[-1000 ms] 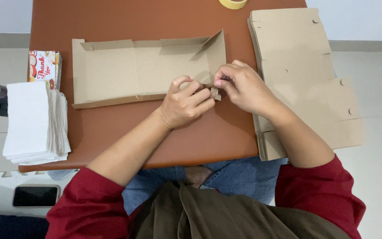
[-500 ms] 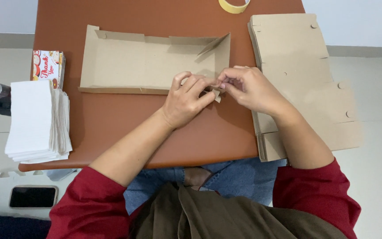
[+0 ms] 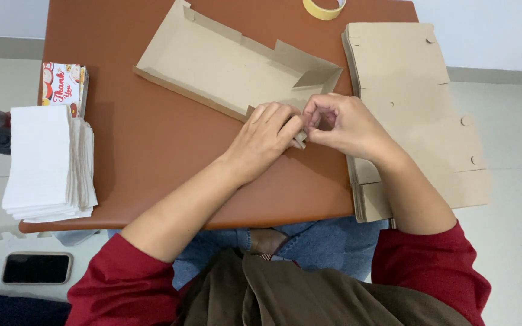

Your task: The person folds a flat cardboard sheet into a box shape by hand, tucking in the side flaps and securing the corners. They then place a white paper insert into the assembled box and close the lid.

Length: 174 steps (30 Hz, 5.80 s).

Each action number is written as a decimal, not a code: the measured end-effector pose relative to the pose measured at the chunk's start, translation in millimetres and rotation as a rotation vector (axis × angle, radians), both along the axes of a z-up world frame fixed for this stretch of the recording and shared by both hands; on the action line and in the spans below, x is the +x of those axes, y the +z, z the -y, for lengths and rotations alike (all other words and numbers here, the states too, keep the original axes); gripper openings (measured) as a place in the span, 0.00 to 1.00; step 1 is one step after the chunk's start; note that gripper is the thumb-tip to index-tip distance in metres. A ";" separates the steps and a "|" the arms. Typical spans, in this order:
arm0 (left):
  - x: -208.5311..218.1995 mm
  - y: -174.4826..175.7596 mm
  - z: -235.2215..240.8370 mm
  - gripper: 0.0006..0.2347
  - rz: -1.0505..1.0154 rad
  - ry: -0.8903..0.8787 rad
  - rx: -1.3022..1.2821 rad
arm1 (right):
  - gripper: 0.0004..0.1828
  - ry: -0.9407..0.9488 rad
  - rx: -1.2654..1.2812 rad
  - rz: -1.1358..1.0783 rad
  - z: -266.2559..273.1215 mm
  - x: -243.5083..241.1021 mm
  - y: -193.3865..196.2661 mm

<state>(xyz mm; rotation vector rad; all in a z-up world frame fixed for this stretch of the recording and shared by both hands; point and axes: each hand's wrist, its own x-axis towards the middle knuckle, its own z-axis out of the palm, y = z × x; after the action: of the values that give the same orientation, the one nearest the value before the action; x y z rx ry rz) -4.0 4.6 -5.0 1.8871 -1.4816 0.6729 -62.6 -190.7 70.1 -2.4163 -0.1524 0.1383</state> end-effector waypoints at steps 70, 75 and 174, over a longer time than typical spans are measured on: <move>23.9 97.5 -105.8 0.05 -0.635 0.207 0.531 | 0.03 0.469 -0.176 0.802 -38.2 9.9 -38.9; 16.9 93.8 -97.5 0.03 -0.649 0.133 0.599 | 0.08 0.476 -0.254 1.130 -63.9 -2.3 -47.8; -43.4 16.8 -108.3 0.07 -0.120 0.680 0.151 | 0.08 0.415 0.231 -0.432 -99.6 102.1 -32.5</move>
<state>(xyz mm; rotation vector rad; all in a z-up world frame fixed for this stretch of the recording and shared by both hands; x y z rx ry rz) -47.4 112.9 11.8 2.5223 -0.8127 0.7357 39.6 -91.1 37.6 -2.0423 -0.4417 0.7796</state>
